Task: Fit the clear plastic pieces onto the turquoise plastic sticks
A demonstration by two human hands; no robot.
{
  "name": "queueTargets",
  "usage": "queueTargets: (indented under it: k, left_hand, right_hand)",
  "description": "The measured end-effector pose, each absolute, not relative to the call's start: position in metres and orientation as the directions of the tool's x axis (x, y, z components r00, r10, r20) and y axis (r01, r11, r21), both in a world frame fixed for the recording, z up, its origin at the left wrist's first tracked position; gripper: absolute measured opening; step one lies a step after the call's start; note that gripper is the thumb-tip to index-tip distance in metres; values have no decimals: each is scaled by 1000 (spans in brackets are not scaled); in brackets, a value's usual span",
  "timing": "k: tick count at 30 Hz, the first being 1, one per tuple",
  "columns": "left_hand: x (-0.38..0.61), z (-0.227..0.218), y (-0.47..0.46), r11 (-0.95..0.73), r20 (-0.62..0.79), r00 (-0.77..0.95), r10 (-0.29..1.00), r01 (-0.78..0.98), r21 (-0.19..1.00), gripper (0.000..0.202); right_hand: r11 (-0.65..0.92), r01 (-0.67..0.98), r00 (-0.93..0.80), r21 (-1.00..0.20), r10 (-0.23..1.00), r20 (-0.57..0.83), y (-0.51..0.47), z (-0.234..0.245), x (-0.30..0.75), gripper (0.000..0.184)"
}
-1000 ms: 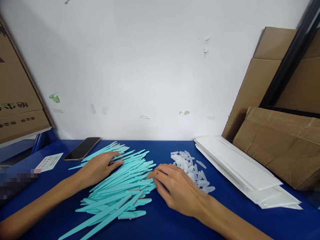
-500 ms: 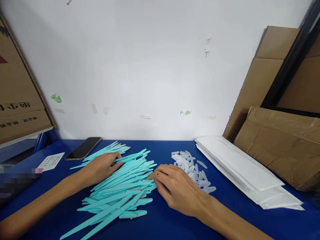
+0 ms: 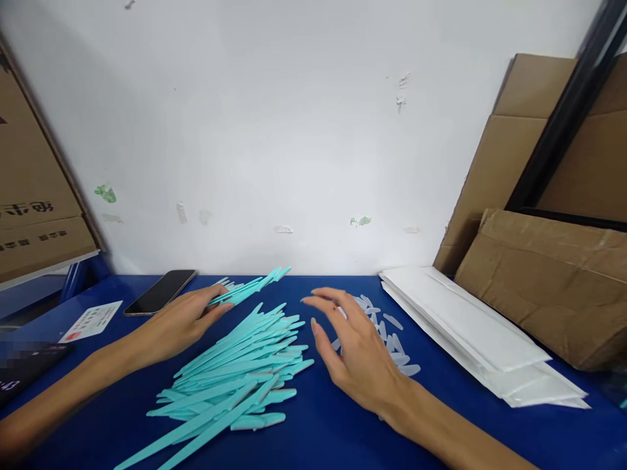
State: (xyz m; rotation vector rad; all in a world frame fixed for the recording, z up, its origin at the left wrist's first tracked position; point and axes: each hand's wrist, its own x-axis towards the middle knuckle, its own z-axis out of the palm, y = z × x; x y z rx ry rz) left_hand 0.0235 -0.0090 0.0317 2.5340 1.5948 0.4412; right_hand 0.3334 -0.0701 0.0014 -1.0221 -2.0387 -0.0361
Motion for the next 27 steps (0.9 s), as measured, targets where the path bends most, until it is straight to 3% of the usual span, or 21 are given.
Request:
queueTargets:
  k: [4, 9, 14, 17, 21, 27]
  left_hand:
    - [33, 39, -26, -480, 174, 447, 877, 816, 322, 39]
    - [47, 39, -45, -491, 87, 490, 868, 814, 310, 34]
    - [47, 37, -51, -519, 56, 528, 847, 801, 299, 43]
    - [42, 34, -49, -506, 77, 510, 857, 803, 315, 51]
    - [33, 32, -40, -448, 82, 451, 889, 819, 359, 58]
    - [19, 28, -26, -369, -46, 445, 894, 792, 487, 74]
  right_hand:
    - [621, 684, -265, -383, 701, 662, -74, 6, 333, 51]
    - [621, 665, -303, -415, 732, 610, -77, 3, 331, 59]
    - [610, 692, -315, -386, 737, 599, -70, 3, 335, 47]
    - [615, 732, -376, -292, 723, 579, -62, 8, 344, 30]
    - [616, 770, -517, -163, 754, 406, -51, 17, 362, 26]
    - [620, 754, -606, -217, 784, 135, -44, 21, 381, 27]
